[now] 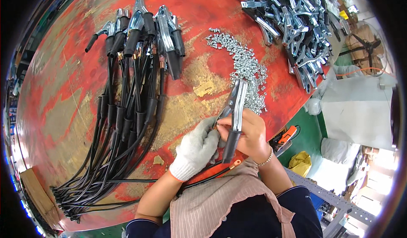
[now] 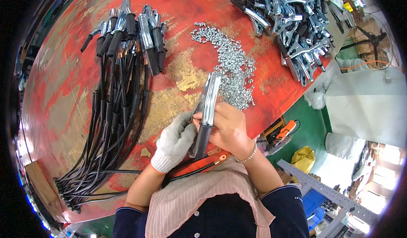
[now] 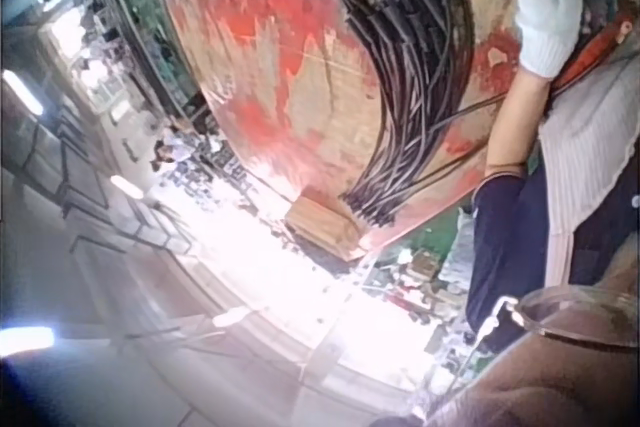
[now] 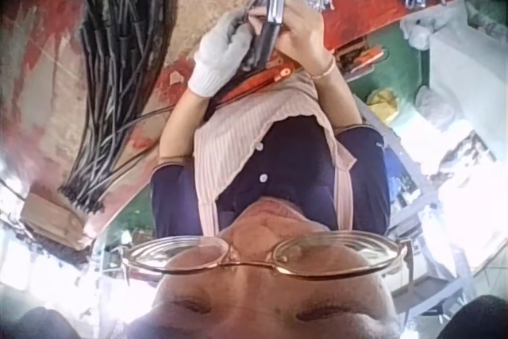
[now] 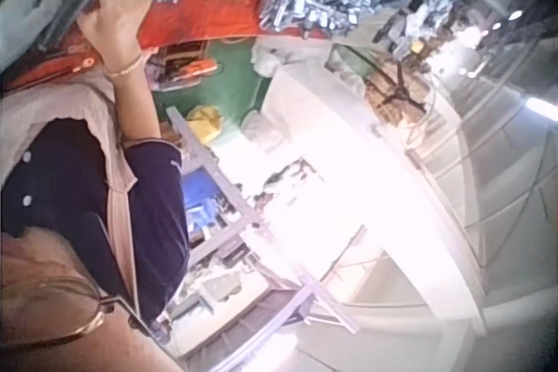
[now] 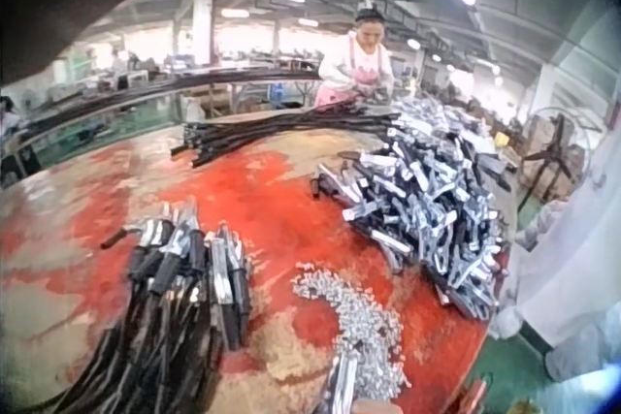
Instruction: Assembling the components of metal spring clips, likely for jumper cables or battery chargers.
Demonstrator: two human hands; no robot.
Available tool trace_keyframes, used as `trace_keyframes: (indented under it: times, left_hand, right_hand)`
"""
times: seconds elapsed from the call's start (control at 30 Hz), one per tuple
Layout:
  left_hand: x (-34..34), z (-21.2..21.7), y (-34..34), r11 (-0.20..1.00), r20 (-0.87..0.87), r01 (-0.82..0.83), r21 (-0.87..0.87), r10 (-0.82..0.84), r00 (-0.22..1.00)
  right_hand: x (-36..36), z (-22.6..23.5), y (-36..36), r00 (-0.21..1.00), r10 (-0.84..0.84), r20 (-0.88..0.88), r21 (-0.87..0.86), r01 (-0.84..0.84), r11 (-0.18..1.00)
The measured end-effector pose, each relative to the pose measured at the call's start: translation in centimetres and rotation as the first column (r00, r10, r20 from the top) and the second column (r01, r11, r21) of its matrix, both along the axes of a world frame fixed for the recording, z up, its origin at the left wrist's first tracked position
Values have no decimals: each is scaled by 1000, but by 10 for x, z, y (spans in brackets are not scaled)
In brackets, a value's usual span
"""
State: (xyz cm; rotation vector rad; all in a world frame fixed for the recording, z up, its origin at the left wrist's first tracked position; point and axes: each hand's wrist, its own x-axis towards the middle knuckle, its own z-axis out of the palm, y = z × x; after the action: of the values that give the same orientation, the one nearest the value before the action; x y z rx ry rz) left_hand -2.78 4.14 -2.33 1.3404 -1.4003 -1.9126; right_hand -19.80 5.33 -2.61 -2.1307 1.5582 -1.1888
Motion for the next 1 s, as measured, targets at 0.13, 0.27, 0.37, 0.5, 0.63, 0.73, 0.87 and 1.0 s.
trace_keyframes:
  times: [0.13, 0.27, 0.37, 0.5, 0.63, 0.73, 0.87, 1.0]
  left_hand:
    - [2, 2, 0, 1000, 16, -2, -9, 2, 1000]
    - [5, 4, 0, 999, 15, -1, -47, 2, 1000]
    - [4, 8, -1, 992, 70, 23, -126, -15, 997]
    - [4, -14, 3, 957, 152, 16, -291, 30, 988]
    - [-1, -36, 4, 995, -63, -88, -45, 85, 994]
    - [-3, 2, 5, 988, -89, -111, 108, 121, 989]
    - [-1, -3, 4, 994, -152, -100, 47, 106, 983]
    - [4, 2, 8, 998, -227, -62, -11, 58, 972]
  right_hand:
    - [1, 3, 1, 1000, 20, -17, 15, -19, 1000]
    - [5, -1, 2, 1000, 5, 11, -4, -5, 1000]
    - [2, 2, 4, 999, -25, -41, 18, 26, 999]
    - [-5, -8, 6, 1000, 14, -14, 33, -14, 999]
    - [-9, -20, 8, 1000, -5, 20, 0, 5, 1000]
    - [-8, -19, 10, 998, 35, 49, 34, -37, 999]
    - [-4, -19, 9, 999, 18, 38, -27, -17, 999]
    - [-5, -21, 11, 999, 47, -27, -43, -48, 998]
